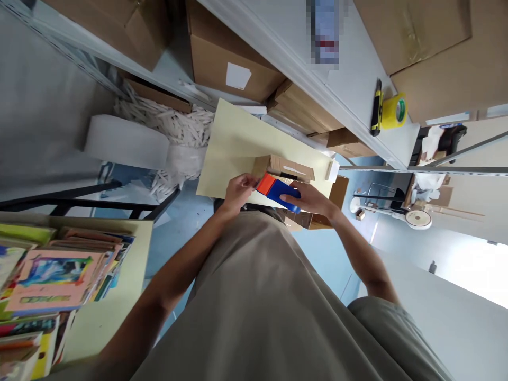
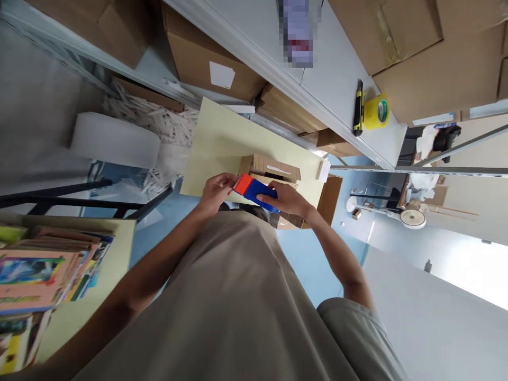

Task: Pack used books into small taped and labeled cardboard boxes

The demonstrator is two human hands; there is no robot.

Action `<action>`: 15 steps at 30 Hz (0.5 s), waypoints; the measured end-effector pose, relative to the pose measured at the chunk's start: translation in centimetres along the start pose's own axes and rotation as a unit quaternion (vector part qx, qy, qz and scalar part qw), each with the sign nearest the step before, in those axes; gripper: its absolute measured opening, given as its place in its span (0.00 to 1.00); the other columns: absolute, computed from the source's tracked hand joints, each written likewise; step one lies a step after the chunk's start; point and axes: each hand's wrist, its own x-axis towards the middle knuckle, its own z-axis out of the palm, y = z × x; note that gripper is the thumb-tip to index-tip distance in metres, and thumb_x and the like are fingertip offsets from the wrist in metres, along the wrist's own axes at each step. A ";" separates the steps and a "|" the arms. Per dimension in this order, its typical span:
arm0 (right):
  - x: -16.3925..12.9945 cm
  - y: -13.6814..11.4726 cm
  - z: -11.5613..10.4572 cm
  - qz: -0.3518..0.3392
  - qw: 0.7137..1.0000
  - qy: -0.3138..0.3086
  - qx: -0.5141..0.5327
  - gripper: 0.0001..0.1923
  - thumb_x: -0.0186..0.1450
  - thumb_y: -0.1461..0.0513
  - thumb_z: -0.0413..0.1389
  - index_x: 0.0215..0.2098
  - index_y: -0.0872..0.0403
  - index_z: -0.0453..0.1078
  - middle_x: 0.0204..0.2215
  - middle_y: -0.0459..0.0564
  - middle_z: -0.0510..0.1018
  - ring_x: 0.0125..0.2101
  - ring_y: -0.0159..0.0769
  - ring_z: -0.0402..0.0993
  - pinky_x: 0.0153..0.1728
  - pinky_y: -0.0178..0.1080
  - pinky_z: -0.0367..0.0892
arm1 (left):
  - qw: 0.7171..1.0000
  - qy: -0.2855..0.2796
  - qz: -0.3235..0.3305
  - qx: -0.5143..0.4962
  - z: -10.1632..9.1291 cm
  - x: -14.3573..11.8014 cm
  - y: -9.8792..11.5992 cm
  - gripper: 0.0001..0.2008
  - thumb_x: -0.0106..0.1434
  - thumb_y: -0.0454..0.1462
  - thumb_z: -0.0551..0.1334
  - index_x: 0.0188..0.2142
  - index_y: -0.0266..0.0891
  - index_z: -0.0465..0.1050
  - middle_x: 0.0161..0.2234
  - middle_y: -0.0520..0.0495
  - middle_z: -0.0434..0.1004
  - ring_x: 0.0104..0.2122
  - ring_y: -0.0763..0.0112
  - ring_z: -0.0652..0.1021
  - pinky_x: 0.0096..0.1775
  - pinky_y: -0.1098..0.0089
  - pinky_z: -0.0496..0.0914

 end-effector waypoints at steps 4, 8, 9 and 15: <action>-2.1 -0.2 -5.2 0.024 0.996 -0.040 -0.078 0.32 0.69 0.30 0.65 0.38 0.49 0.77 0.31 0.51 0.84 0.31 0.44 0.80 0.33 0.44 0.66 | 0.997 0.069 0.008 -0.040 -0.9 1.5 -2.0 0.19 0.62 0.53 0.77 0.35 0.42 0.80 0.26 0.52 0.75 0.24 0.73 0.69 0.28 0.68 0.63; -3.5 -1.4 -8.8 0.042 0.992 -0.015 -0.116 0.34 0.70 0.28 0.63 0.37 0.49 0.77 0.27 0.51 0.82 0.28 0.42 0.79 0.30 0.44 0.64 | 0.997 0.053 -0.005 -0.056 -0.1 4.4 -3.8 0.21 0.59 0.55 0.79 0.33 0.42 0.78 0.26 0.52 0.73 0.25 0.72 0.68 0.30 0.67 0.63; -3.4 -1.8 -9.1 0.041 0.991 -0.006 -0.127 0.34 0.71 0.29 0.63 0.36 0.49 0.77 0.27 0.51 0.82 0.28 0.42 0.78 0.30 0.44 0.63 | 0.997 0.049 -0.011 -0.058 0.5 5.0 -4.3 0.22 0.60 0.56 0.79 0.33 0.43 0.77 0.26 0.52 0.73 0.26 0.72 0.68 0.31 0.66 0.64; -0.8 -3.6 -8.5 0.031 0.982 0.026 -0.183 0.32 0.72 0.31 0.65 0.34 0.49 0.77 0.27 0.52 0.81 0.30 0.46 0.79 0.33 0.45 0.64 | 0.994 0.078 -0.066 -0.036 3.4 6.9 -6.8 0.22 0.66 0.57 0.76 0.33 0.43 0.77 0.25 0.53 0.72 0.28 0.69 0.70 0.31 0.67 0.63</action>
